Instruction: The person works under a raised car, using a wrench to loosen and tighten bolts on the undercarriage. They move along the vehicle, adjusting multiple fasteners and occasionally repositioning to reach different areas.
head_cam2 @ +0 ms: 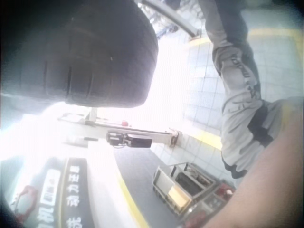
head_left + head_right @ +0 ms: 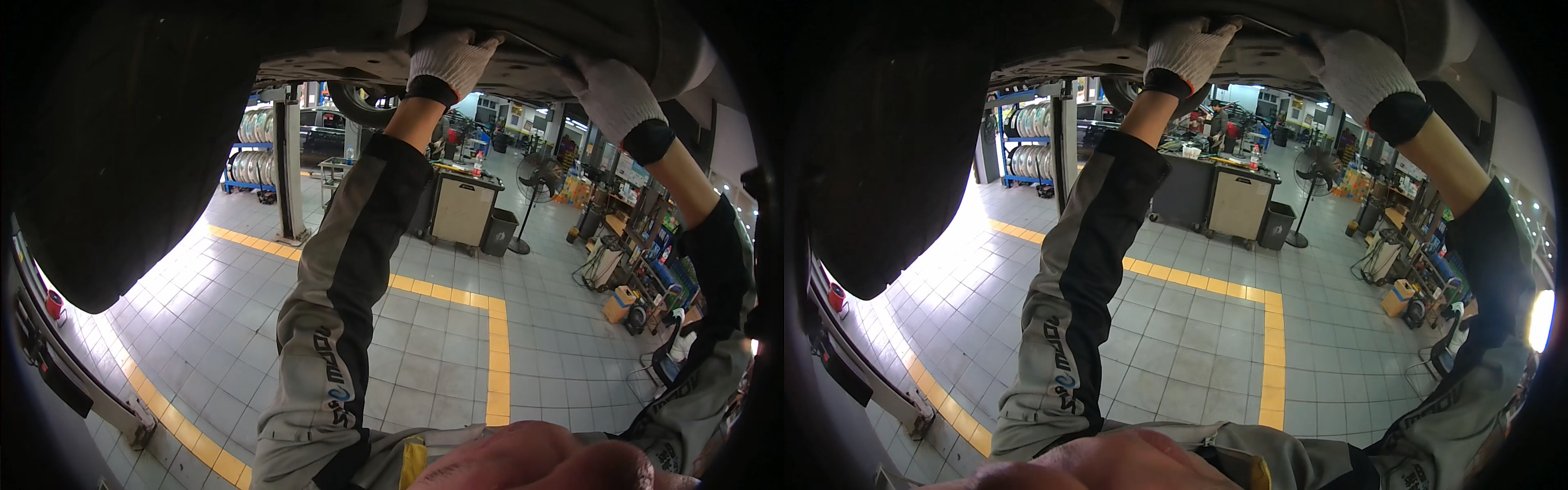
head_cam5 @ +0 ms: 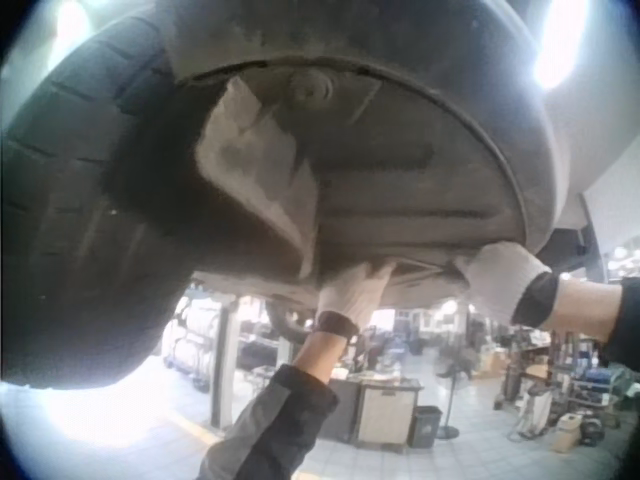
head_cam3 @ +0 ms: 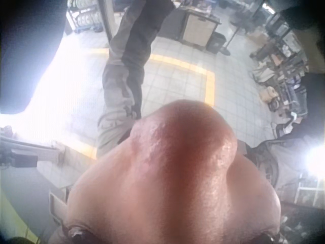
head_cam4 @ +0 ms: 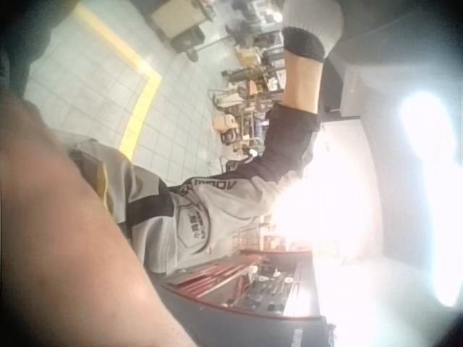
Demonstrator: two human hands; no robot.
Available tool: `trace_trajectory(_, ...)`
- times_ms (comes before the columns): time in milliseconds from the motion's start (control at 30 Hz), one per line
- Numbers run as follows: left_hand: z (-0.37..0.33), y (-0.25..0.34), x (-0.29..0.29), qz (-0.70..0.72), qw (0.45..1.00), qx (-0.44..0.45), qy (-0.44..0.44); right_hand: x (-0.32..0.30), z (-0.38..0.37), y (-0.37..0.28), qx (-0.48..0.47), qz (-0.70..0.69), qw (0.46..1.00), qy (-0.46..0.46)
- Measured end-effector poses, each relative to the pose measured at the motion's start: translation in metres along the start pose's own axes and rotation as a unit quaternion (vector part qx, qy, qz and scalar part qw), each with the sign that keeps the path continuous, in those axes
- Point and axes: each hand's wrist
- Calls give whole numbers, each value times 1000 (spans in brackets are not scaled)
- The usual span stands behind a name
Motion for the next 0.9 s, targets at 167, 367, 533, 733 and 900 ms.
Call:
trace_trajectory(167,0,-5,4,22,999,32,25,17,12,-4,-125,108,976,139)
trace_trajectory(367,2,-5,9,62,997,2,48,10,5,-14,-90,154,983,47)
trace_trajectory(533,5,0,17,-1,1000,-19,23,14,-6,-4,-52,87,995,0)
trace_trajectory(733,9,2,23,-41,996,-52,53,24,-19,15,-180,210,932,234)
trace_trajectory(900,-3,23,28,129,964,-167,159,8,0,-1,-51,66,986,146)
Point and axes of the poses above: each hand's wrist, its own z-axis away from the middle knuckle, its own x-axis out of the palm, y = z × x, and after that the axes turned 14 degrees about x, right-handed
